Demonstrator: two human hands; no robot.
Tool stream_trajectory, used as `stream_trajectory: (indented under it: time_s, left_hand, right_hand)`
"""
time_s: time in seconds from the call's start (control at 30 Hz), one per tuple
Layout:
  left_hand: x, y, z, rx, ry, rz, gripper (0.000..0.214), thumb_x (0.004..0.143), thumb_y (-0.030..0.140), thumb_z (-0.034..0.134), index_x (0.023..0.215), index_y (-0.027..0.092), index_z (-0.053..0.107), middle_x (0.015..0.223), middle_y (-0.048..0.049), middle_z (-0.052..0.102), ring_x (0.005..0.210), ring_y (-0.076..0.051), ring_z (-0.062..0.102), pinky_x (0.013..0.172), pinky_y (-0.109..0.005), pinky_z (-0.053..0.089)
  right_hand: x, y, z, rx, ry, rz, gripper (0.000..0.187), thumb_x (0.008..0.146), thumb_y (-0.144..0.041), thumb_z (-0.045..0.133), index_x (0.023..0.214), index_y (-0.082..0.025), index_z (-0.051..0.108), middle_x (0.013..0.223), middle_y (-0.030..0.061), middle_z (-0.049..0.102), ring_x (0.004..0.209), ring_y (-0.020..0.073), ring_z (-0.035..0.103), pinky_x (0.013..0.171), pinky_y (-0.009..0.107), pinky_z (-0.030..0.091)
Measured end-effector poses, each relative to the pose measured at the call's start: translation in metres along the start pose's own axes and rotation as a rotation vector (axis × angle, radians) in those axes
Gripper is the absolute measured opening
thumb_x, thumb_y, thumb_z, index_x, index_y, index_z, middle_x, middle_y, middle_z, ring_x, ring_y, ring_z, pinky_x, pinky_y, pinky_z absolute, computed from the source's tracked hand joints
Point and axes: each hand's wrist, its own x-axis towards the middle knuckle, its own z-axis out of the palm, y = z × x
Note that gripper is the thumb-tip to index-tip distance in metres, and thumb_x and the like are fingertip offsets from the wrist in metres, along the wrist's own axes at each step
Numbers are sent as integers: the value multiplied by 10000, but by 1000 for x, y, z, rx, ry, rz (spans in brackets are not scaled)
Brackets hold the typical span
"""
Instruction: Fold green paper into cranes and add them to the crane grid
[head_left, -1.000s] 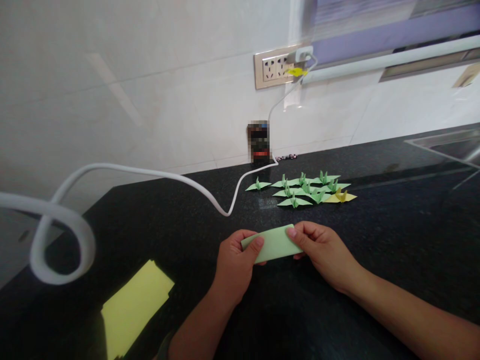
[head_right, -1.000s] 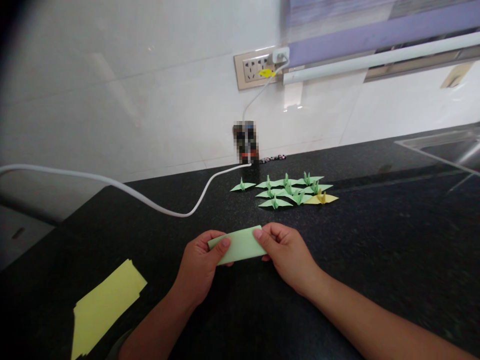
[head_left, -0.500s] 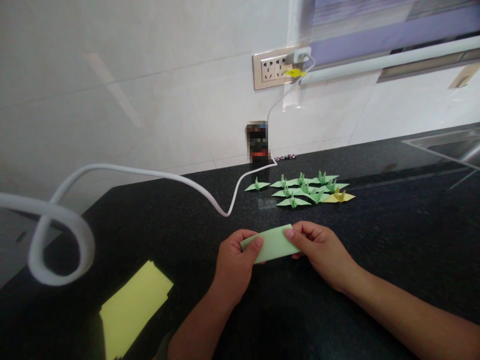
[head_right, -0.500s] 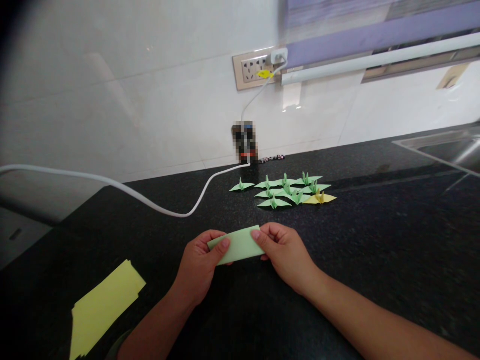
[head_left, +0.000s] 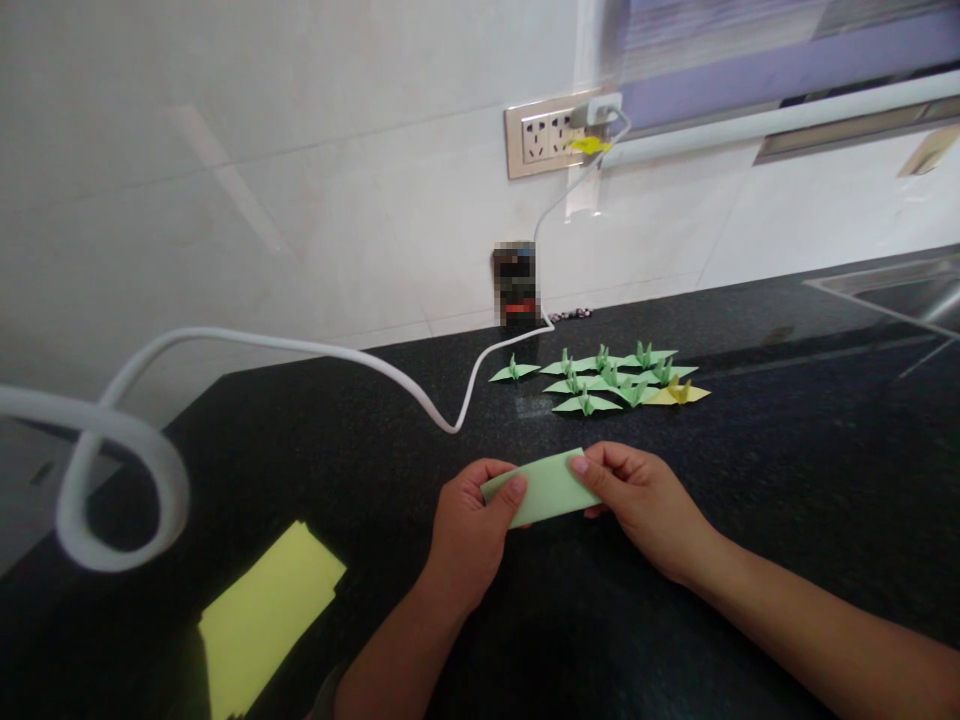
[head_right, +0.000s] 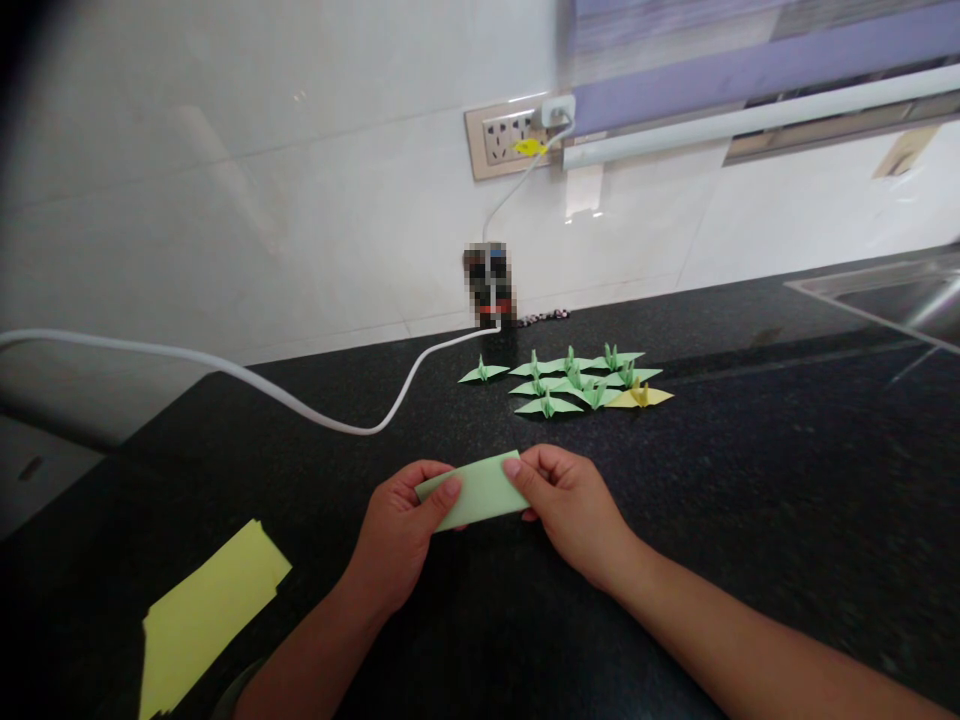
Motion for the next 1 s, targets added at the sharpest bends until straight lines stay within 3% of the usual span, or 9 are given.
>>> stream_trajectory:
  time_s: [0.27,0.6,0.87,1.0]
  left_hand:
    - [0,0,-1,36,-9,-11,266,697,402,524,771,147,543,594,10,528,522,-89,464,477,-190,369]
    - [0,5,-6,385,6,129,309,731,419,459,693,155,615,617,1,553,589,-109,469,531,-206,348]
    - [-3,5,-4,335,-116,157,253,729,359,482,735,151,626,649,-11,583,577,-103,477,516,-201,358]
    - [-5,4,-4,282,-116,149,241,713,355,508,689,140,616,600,-5,554,543,-94,455,485,-196,347]
  right_hand:
    - [0,0,-1,-25,9,1,287,729,-427,497,622,-162,497,558,-26,469,513,87,429,467,201,374]
    - [2,-4,-5,-280,26,-138,274,743,-378,485,582,-157,477,536,-30,419,504,82,381,464,195,318]
    - [0,-7,-7,-400,-32,-190,250,750,-360,477,611,-156,517,544,-25,443,522,90,402,475,199,333]
    - [-4,-10,-3,-242,-26,-154,233,715,-360,529,615,-150,516,545,-27,460,510,79,415,470,195,349]
